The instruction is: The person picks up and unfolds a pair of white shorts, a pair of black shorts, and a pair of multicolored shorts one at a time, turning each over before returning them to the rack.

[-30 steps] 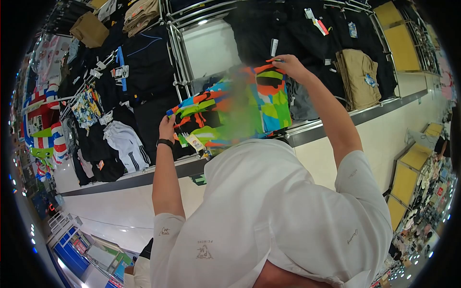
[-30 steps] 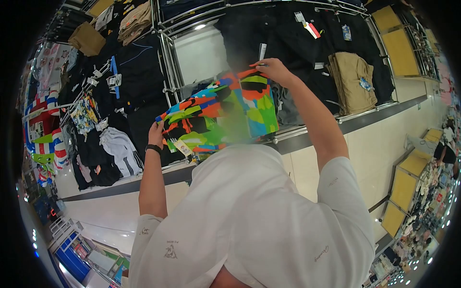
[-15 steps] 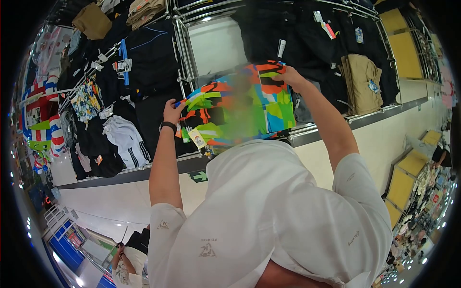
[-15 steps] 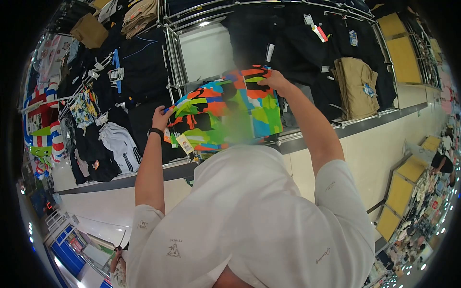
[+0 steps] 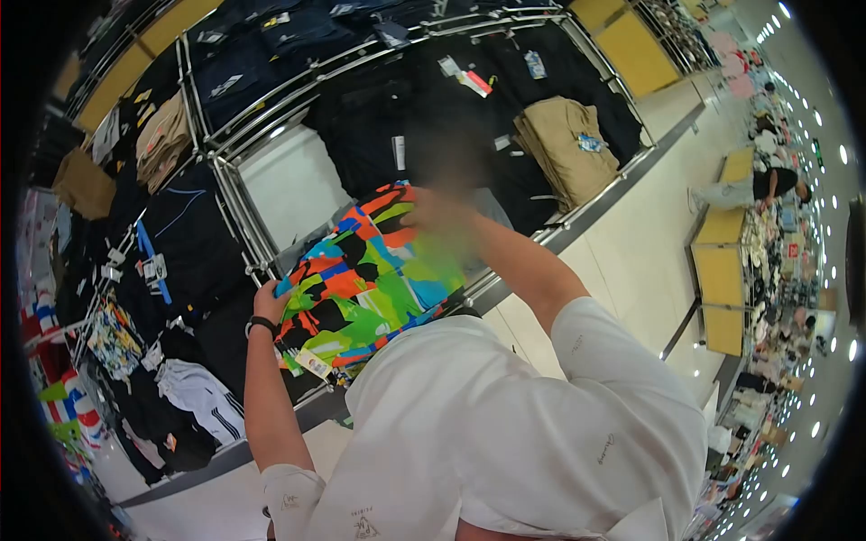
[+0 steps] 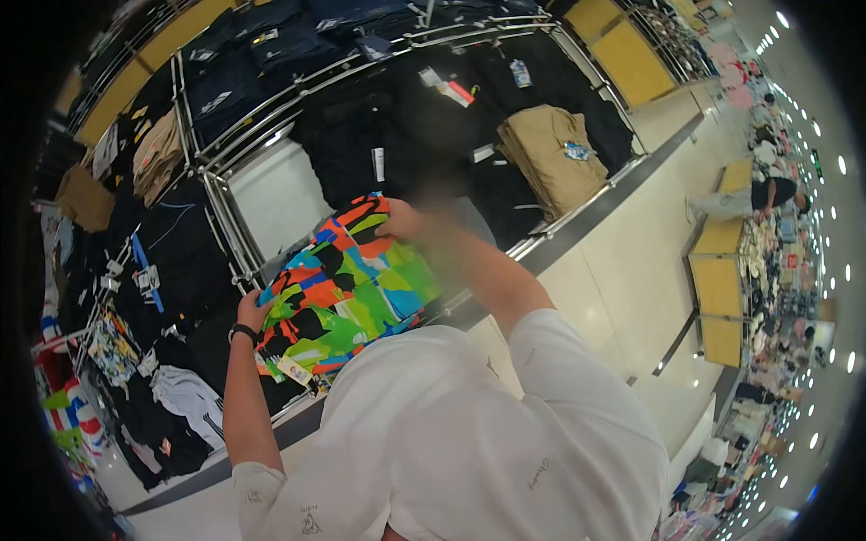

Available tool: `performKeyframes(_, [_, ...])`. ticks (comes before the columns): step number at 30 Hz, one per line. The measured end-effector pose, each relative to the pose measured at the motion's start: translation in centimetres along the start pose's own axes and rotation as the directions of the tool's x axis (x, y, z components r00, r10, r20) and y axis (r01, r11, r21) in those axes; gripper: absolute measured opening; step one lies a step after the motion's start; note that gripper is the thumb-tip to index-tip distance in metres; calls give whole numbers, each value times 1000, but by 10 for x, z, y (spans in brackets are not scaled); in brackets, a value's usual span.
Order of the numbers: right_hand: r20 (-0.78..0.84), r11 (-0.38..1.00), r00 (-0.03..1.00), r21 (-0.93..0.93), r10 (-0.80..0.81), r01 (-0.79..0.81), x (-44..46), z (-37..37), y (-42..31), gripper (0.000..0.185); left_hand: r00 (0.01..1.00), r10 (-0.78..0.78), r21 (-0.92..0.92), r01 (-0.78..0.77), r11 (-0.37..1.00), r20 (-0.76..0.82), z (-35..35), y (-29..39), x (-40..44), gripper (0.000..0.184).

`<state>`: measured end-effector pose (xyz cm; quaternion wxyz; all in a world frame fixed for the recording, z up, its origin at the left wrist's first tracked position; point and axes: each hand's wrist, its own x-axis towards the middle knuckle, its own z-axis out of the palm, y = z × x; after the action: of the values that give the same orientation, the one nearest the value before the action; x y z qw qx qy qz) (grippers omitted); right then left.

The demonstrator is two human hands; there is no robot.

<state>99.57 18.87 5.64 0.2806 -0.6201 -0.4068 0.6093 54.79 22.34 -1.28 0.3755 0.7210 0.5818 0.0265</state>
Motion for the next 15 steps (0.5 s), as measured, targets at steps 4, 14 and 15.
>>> performKeyframes(4, [54,998,998,-68,20,-17,10,2,25,49,1000,5,-69,-7,998,-20,2,-8,-3,22])
performKeyframes(14, [198,959,979,283,-44,-15,34,-22,77,18,976,125,-80,-141,987,-176,7,-47,-9,8])
performKeyframes(15, [66,923,952,273,-299,271,35,-14,85,16,969,132,-54,-146,988,-207,7,-46,-10,5])
